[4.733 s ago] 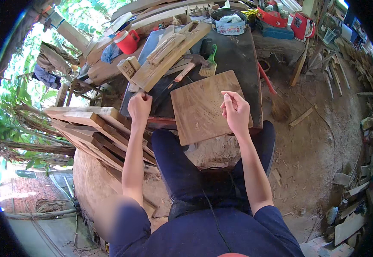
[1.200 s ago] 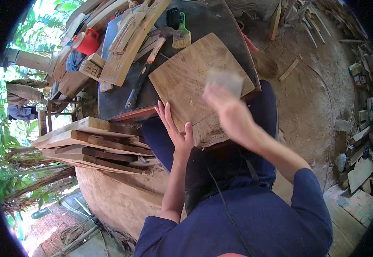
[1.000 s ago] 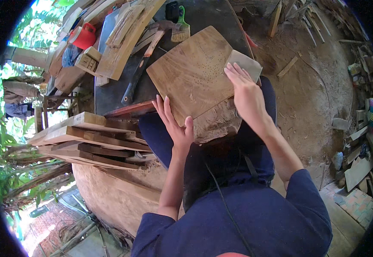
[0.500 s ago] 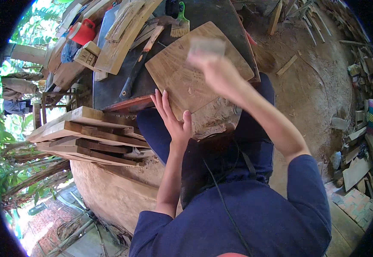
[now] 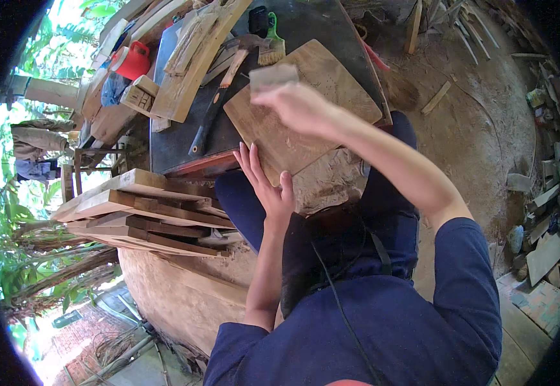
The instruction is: Cleaning, hammering a nail, and sanding a small wooden block.
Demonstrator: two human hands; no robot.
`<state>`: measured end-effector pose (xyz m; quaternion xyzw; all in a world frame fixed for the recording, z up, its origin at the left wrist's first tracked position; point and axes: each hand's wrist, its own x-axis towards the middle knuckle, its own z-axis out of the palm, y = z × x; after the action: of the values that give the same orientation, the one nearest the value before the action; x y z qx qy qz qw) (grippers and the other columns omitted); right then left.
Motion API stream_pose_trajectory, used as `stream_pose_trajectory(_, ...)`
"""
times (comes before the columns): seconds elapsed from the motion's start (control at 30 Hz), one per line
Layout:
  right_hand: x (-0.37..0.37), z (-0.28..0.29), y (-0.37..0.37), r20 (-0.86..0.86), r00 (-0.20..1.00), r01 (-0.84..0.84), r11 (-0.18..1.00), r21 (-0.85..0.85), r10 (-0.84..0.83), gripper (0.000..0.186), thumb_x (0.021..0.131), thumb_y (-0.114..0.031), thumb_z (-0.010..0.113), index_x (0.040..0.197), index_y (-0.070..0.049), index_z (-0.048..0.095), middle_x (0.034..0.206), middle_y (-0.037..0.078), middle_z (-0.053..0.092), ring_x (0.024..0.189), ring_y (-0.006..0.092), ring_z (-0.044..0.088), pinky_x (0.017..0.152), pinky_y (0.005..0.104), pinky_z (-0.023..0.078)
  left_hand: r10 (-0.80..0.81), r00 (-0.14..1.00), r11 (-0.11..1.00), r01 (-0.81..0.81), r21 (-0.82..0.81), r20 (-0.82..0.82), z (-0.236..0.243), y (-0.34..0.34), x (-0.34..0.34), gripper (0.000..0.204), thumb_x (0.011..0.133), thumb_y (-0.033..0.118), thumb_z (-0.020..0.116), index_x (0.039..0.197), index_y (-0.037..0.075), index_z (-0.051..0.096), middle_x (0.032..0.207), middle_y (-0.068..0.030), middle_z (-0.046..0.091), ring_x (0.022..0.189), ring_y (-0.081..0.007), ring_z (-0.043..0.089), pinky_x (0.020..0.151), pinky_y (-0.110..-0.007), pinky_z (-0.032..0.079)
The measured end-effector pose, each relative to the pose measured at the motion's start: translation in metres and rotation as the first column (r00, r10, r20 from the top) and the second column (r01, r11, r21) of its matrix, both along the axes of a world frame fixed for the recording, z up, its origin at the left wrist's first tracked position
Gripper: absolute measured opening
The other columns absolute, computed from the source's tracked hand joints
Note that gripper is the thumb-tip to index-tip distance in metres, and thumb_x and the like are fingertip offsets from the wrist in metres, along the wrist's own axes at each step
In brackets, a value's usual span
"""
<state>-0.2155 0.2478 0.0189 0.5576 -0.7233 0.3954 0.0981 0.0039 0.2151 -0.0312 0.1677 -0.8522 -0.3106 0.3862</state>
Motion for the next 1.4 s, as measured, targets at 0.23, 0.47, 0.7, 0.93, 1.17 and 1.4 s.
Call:
stream_pose_trajectory(0.23, 0.033, 0.012, -0.008, 0.031, 0.996, -0.090, 0.977, 0.193, 0.086, 0.039, 0.086, -0.001, 0.060, 0.121, -0.009, 0.074, 0.108, 0.024, 0.074, 0.089, 0.0367, 0.076, 0.081, 0.0460, 0.061, 0.012, 1.000, 1.000, -0.012, -0.019, -0.010, -0.004, -0.003, 0.003, 0.076, 0.103, 0.049, 0.048, 0.159, 0.002, 0.030, 0.168, -0.0251, 0.023, 0.157, -0.0489, 0.011, 0.125, -0.060, 0.013)
stream_pose_trajectory(0.47, 0.060, 0.020, -0.020, 0.104, 0.980, -0.193, 0.936, 0.295, 0.169, 0.036, 0.089, 0.000, 0.056, 0.120, -0.008, 0.074, 0.112, 0.015, 0.075, 0.094, 0.0341, 0.075, 0.085, 0.0440, 0.060, 0.017, 0.999, 1.000, -0.016, -0.015, 0.033, -0.006, -0.006, 0.008, 0.083, 0.099, 0.053, 0.053, 0.159, 0.001, 0.030, 0.167, -0.0278, 0.021, 0.156, -0.0511, 0.011, 0.124, -0.062, 0.016)
stream_pose_trajectory(0.7, 0.012, 0.026, -0.006, -0.025, 0.990, 0.138, 0.914, 0.382, -0.139, 0.035, 0.091, 0.000, 0.056, 0.122, -0.005, 0.072, 0.109, 0.021, 0.074, 0.098, 0.0337, 0.075, 0.083, 0.0430, 0.060, 0.019, 0.999, 1.000, -0.020, 0.016, 0.043, -0.001, -0.001, 0.005, 0.083, 0.096, 0.049, 0.059, 0.160, 0.004, 0.031, 0.168, -0.0265, 0.021, 0.156, -0.0513, 0.011, 0.125, -0.061, 0.015)
stream_pose_trajectory(0.93, -0.040, 0.033, 0.029, 0.165, 0.974, 0.112, 0.967, 0.229, -0.153, 0.027, 0.091, -0.003, 0.057, 0.112, -0.006, 0.073, 0.120, 0.021, 0.072, 0.100, 0.0324, 0.075, 0.069, 0.0434, 0.064, 0.015, 0.999, 1.000, -0.016, 0.008, 0.048, 0.005, -0.004, 0.003, 0.082, 0.094, 0.044, 0.063, 0.160, 0.006, 0.031, 0.168, -0.0266, 0.021, 0.157, -0.0508, 0.010, 0.125, -0.060, 0.017)
stream_pose_trajectory(1.17, -0.047, 0.025, 0.050, 0.111, 0.987, 0.071, 0.931, 0.357, -0.118, 0.042, 0.089, 0.002, 0.054, 0.129, 0.000, 0.068, 0.134, 0.022, 0.066, 0.114, 0.0352, 0.071, 0.088, 0.0415, 0.063, 0.022, 1.000, 1.000, -0.022, 0.002, -0.005, 0.001, 0.002, 0.004, 0.078, 0.099, 0.047, 0.055, 0.159, 0.004, 0.031, 0.168, -0.0265, 0.021, 0.158, -0.0479, 0.010, 0.125, -0.059, 0.014)
stream_pose_trajectory(1.4, 0.003, 0.020, 0.043, 0.003, 0.997, -0.074, 0.969, 0.235, 0.076, 0.042, 0.089, 0.005, 0.052, 0.128, 0.002, 0.068, 0.134, 0.024, 0.064, 0.121, 0.0357, 0.067, 0.101, 0.0438, 0.057, 0.035, 0.999, 0.999, -0.035, -0.013, 0.008, -0.005, -0.006, 0.009, 0.080, 0.096, 0.048, 0.058, 0.158, 0.005, 0.033, 0.167, -0.0268, 0.022, 0.157, -0.0502, 0.012, 0.124, -0.060, 0.017)
